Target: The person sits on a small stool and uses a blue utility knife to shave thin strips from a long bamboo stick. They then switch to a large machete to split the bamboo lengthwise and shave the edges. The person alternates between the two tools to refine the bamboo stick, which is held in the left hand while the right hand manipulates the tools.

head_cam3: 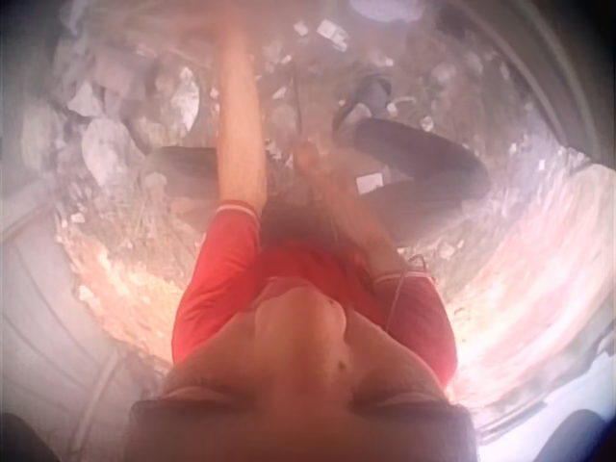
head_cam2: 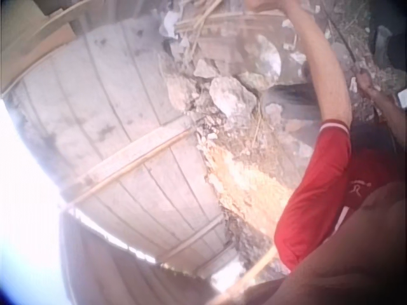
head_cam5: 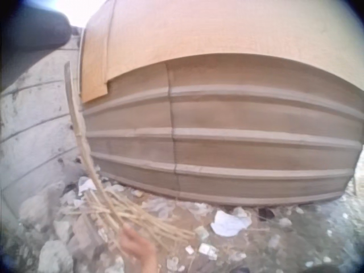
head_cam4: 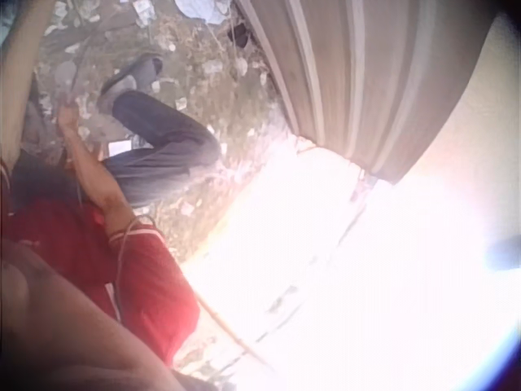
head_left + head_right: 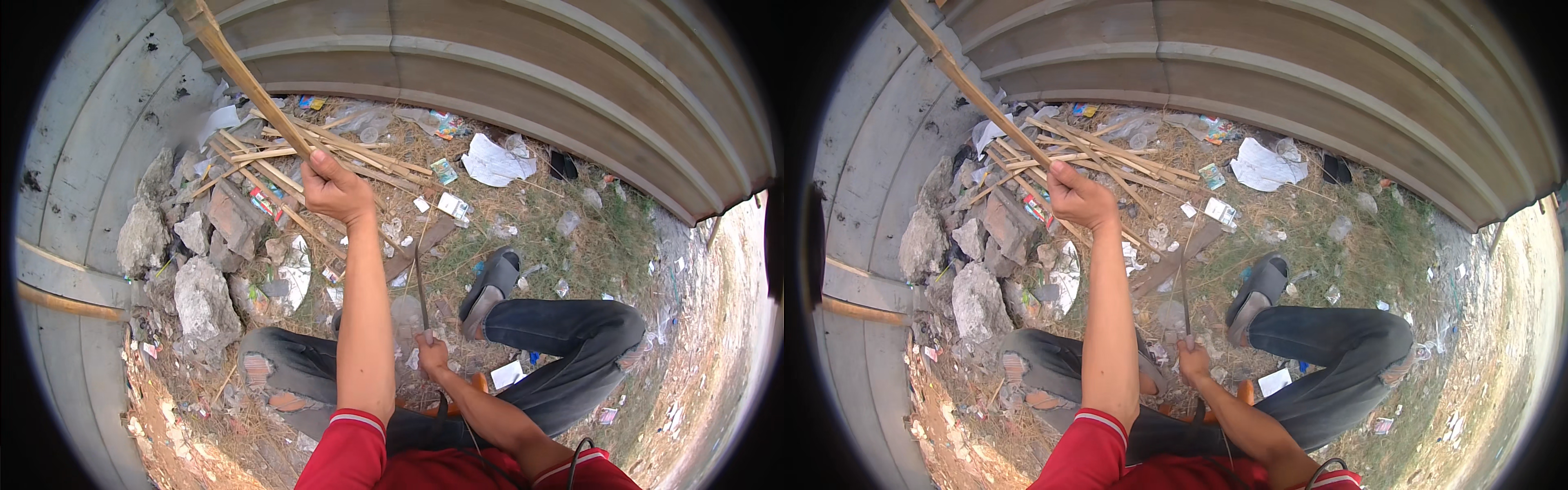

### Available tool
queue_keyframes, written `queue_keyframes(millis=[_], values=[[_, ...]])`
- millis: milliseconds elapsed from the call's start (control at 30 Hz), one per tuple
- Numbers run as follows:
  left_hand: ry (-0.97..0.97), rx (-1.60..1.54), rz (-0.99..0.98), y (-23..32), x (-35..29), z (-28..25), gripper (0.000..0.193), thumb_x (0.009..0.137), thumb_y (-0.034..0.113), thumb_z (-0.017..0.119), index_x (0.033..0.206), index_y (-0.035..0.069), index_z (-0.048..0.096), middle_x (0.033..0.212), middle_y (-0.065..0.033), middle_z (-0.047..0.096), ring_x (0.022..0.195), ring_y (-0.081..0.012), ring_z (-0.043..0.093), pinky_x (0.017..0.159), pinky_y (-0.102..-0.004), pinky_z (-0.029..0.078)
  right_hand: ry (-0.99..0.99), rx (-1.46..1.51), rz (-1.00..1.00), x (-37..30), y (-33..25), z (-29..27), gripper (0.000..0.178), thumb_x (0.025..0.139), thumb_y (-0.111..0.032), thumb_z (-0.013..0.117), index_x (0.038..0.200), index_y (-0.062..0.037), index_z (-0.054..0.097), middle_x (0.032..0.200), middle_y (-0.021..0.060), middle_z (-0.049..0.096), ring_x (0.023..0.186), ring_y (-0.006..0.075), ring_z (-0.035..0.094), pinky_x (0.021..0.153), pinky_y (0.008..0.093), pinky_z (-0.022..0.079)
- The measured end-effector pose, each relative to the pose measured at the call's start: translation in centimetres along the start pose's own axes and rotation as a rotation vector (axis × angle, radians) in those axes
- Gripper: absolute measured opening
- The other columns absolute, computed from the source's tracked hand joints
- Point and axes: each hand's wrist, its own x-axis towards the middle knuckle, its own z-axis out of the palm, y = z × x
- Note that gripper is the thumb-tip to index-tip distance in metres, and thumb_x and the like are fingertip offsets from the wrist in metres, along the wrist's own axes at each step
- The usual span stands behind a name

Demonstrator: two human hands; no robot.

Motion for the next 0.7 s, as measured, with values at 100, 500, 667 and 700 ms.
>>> queue_keyframes(millis=[100,500,667,700], values=[[0.032,0.018,0.029,0.0,0.0,0.1,0.059,0.105,0.047,0.047,0.076,-0.003,0.059,0.059,-0.0094,0.054,0.055,-0.0241,0.048,0.056,-0.0401,0.039,-0.005,0.031,-0.171,0.7,-2.4,0.1,0.04,0.094,-0.034,0.067,0.073,-0.0004,0.06,0.055,0.0032,0.053,0.046,0.0149,0.053,0.046,0.0343,0.044],[-0.087,-0.115,0.004,-2.7,0.8,-1.0,0.058,0.105,0.048,0.046,0.068,0.003,0.046,0.054,-0.0032,0.043,0.051,-0.0175,0.043,0.05,-0.0362,0.033,0.113,-0.227,-0.134,3.9,4.2,-0.3,0.044,0.087,-0.041,0.069,0.085,0.0024,0.071,0.069,0.0195,0.067,0.064,0.0308,0.064,0.064,0.0396,0.05],[-0.723,-0.794,-0.326,-2.3,1.0,-3.5,0.067,0.097,0.072,0.038,0.071,0.01,0.035,0.06,0.0029,0.029,0.052,-0.0086,0.025,0.049,-0.0248,0.019,0.182,-0.056,-0.431,3.3,-4.6,-0.9,0.037,0.089,-0.034,0.07,0.081,0.0028,0.067,0.065,0.0122,0.062,0.062,0.0226,0.061,0.063,0.0365,0.048],[-0.795,-0.785,-0.329,-2.0,1.1,-4.0,0.069,0.095,0.076,0.035,0.071,0.011,0.033,0.06,0.0035,0.027,0.052,-0.008,0.022,0.049,-0.0241,0.018,0.202,-0.005,-0.511,2.0,-6.9,-1.1,0.036,0.09,-0.032,0.069,0.08,0.0027,0.066,0.063,0.0098,0.061,0.062,0.0203,0.06,0.061,0.0359,0.048]])
